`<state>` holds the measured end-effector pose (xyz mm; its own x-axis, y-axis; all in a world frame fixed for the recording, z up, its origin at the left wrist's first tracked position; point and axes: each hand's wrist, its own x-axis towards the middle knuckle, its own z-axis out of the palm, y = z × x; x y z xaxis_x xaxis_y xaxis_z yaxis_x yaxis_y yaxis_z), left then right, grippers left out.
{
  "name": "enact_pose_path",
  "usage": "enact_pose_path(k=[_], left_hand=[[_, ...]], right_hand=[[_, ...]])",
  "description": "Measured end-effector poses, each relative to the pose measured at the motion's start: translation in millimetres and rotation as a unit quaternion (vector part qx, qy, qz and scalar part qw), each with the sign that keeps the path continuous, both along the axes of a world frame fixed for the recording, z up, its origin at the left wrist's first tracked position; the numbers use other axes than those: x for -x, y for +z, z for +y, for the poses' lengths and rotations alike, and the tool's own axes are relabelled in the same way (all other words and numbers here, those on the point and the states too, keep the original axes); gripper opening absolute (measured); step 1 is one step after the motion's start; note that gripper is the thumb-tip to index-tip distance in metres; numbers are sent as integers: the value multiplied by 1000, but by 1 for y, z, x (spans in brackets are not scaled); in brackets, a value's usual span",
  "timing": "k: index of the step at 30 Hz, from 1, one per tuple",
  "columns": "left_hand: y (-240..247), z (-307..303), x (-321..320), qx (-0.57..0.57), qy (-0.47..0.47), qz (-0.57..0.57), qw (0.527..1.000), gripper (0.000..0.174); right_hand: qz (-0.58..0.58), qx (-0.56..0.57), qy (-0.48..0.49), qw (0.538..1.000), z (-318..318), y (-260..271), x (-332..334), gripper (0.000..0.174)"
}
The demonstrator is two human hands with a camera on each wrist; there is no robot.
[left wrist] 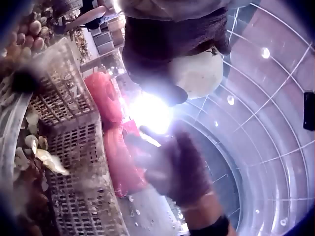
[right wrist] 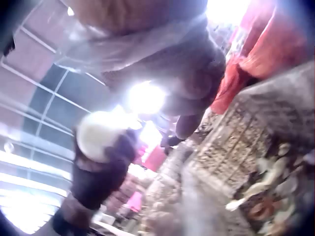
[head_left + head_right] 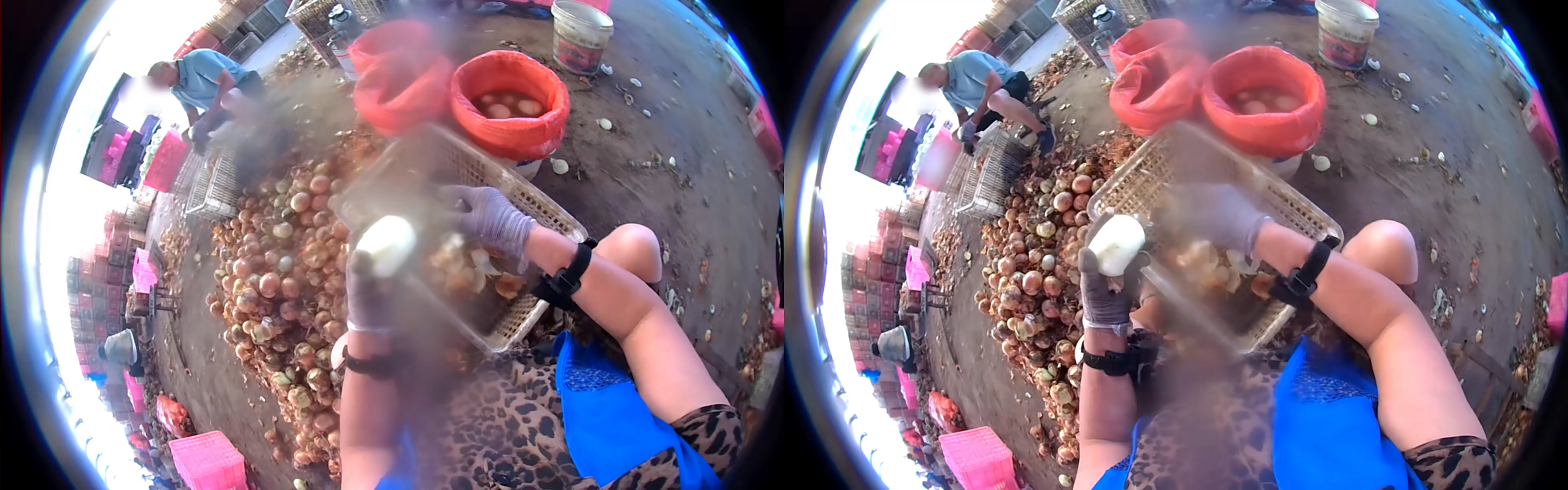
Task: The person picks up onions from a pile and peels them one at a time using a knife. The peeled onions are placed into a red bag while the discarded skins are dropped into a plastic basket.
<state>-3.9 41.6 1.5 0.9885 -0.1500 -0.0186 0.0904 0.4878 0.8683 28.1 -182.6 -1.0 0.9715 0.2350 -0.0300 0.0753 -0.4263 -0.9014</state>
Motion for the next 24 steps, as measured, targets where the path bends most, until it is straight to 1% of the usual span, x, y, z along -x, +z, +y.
enact_pose_path(k=[1, 3, 5, 6, 9, 11, 14, 15, 17, 20, 22, 23, 24], left_hand=[[3, -4, 1, -63, 18, -30, 997, 95], [11, -16, 1, -176, 26, -83, 980, 100], [11, -23, 2, -242, 41, -123, 961, 96], [12, -27, 4, -251, 42, -118, 960, 94], [19, -32, 10, -280, 46, -109, 953, 86], [21, -33, 11, -293, 41, -113, 949, 81], [16, -32, 11, -329, 48, -127, 935, 80], [16, -29, 11, -306, 35, -117, 944, 81], [16, -23, 14, -258, 7, -98, 961, 82], [12, -19, 12, -272, 9, -119, 955, 88], [14, -23, 15, -173, 4, -80, 982, 90], [16, -24, 14, -124, 1, -64, 990, 91], [5, -20, 7, -92, 13, -37, 995, 93]], right_hand=[[0, -114, 32, 993, 1, -4, 5, 43], [66, -190, 64, 977, 11, 31, 19, 46], [-29, -105, 73, 991, 16, 37, 23, 49], [-75, -64, 78, 992, 17, 37, 24, 50], [-104, -82, 69, 989, 25, 20, 22, 47], [-94, -101, 61, 988, 26, 23, 27, 42], [-114, -119, 52, 985, 26, 19, 31, 36], [-127, -124, 48, 983, 26, 15, 31, 35], [-70, -119, 42, 990, 18, 7, 21, 31], [-6, -90, 18, 996, 12, 12, 22, 26], [10, -106, 22, 994, 13, 21, 26, 25], [5, -136, 29, 990, 12, 24, 27, 27], [-1, -167, 35, 985, 12, 29, 28, 28]])
